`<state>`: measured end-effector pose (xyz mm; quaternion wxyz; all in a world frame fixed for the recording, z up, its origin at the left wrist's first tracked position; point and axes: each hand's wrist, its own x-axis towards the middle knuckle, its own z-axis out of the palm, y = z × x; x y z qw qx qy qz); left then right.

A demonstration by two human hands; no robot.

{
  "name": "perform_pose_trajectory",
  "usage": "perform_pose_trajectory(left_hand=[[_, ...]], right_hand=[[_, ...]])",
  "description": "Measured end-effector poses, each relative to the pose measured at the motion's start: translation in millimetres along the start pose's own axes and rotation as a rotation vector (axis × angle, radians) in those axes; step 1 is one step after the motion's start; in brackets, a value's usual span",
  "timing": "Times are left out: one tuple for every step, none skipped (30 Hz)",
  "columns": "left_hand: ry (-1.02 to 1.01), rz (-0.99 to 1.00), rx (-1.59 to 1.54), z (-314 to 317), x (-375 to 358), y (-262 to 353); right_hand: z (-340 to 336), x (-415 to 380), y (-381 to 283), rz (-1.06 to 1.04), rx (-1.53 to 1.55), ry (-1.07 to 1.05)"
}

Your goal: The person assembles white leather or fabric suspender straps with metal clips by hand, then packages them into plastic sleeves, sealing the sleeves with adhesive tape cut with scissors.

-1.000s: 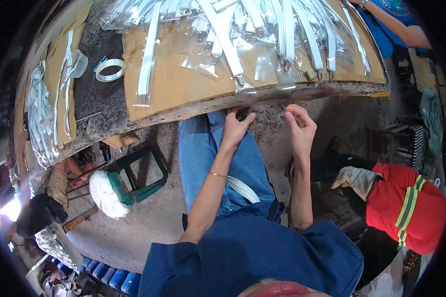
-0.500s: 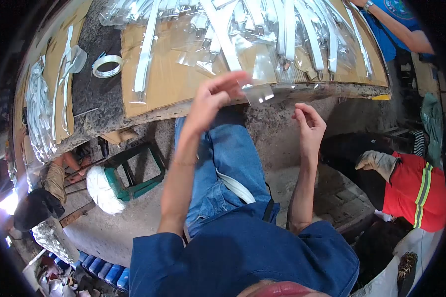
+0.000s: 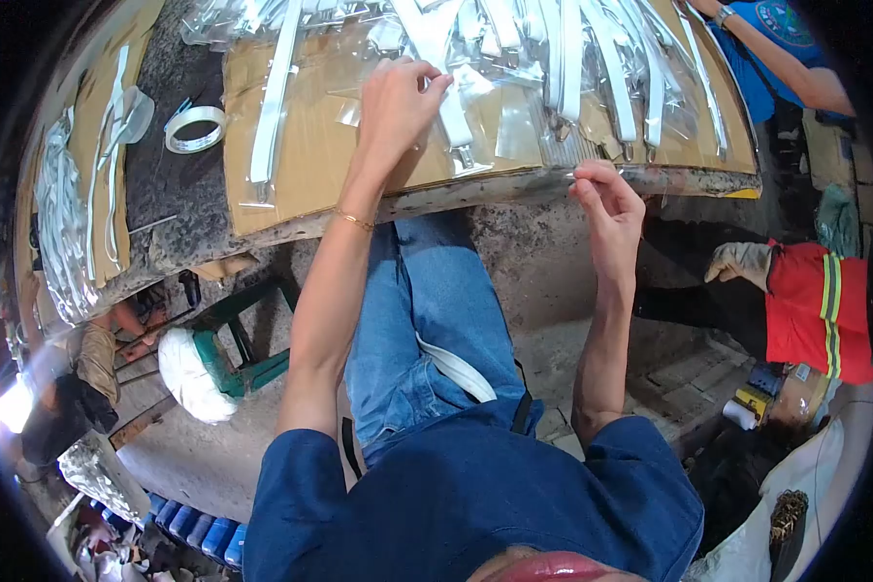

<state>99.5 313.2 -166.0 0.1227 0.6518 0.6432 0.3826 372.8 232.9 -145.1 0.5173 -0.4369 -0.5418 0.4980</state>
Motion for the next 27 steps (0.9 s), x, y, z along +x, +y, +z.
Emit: perform_pose_trajectory(left_hand=[[0.033,0.091,0.033,4,0,-4],[0.033,0.088,0.03,8,-2,-8],[0.06,0.089,0.021,10,-2,-9],[0.088,0.09,0.011,12,-3,-10],[0.088,0.085,0.01,14,-4,-11],[0.096,0.085,0.004,15,-4,-12],[0.104,0.085,-0.002,15,-4,-12],[0.105,0.079,-0.004,15,-4,-13],[0.107,0.071,-0.023,15,-5,-13],[0.11,0.064,-0.04,15,-5,-13],[0.112,0.061,-0.041,15,-6,-12],[0.138,0.003,-0.065,16,-7,-8],[0.167,-0.053,-0.09,15,-7,-4],[0.173,-0.052,-0.093,13,-7,-2],[0.155,-0.025,-0.073,11,-7,-1],[0.135,0.002,-0.053,11,-7,-1],[0.138,0.002,-0.055,11,-8,-2],[0.176,0.044,-0.034,13,-9,-4],[0.215,0.085,-0.012,15,-10,-6],[0.218,0.085,-0.011,15,-10,-7],[0.216,0.088,-0.004,15,-11,-8],[0.214,0.093,0.002,15,-11,-9],[0.218,0.092,0.003,15,-11,-9],[0.218,0.078,-0.008,16,-11,-8],[0.217,0.064,-0.02,16,-11,-8],[0.199,0.056,-0.002,16,-11,-8],[0.179,0.046,0.016,16,-11,-8]], right_hand=[[3,6,-1,-0.047,-0.007,-0.022],[5,12,-4,-0.046,-0.01,-0.024],[8,19,-7,-0.038,-0.013,-0.056],[10,26,-10,-0.03,-0.016,-0.088],[10,32,-11,-0.027,-0.019,-0.091],[10,39,-11,0.016,-0.039,-0.139],[10,47,-11,0.057,-0.06,-0.188],[11,55,-11,0.061,-0.063,-0.192],[13,63,-11,0.002,-0.111,-0.22],[15,72,-11,-0.06,-0.157,-0.248],[17,79,-12,-0.059,-0.159,-0.251],[19,86,-14,-0.067,-0.21,-0.275],[20,94,-16,-0.078,-0.261,-0.3],[24,102,-16,-0.106,-0.294,-0.331],[27,113,-13,-0.109,-0.298,-0.334],[30,124,-8,-0.154,-0.345,-0.372],[33,135,-3,-0.201,-0.391,-0.409],[38,144,-2,-0.197,-0.431,-0.427],[44,152,0,-0.199,-0.431,-0.429],[51,161,3,-0.231,-0.452,-0.452],[57,170,5,-0.264,-0.472,-0.476],[62,178,6,-0.296,-0.53,-0.509],[68,187,8,-0.299,-0.53,-0.512],[74,195,10,-0.332,-0.559,-0.552],[80,203,11,-0.366,-0.588,-0.591],[85,212,10,-0.348,-0.673,-0.623],[86,214,11,-0.349,-0.673,-0.623]])
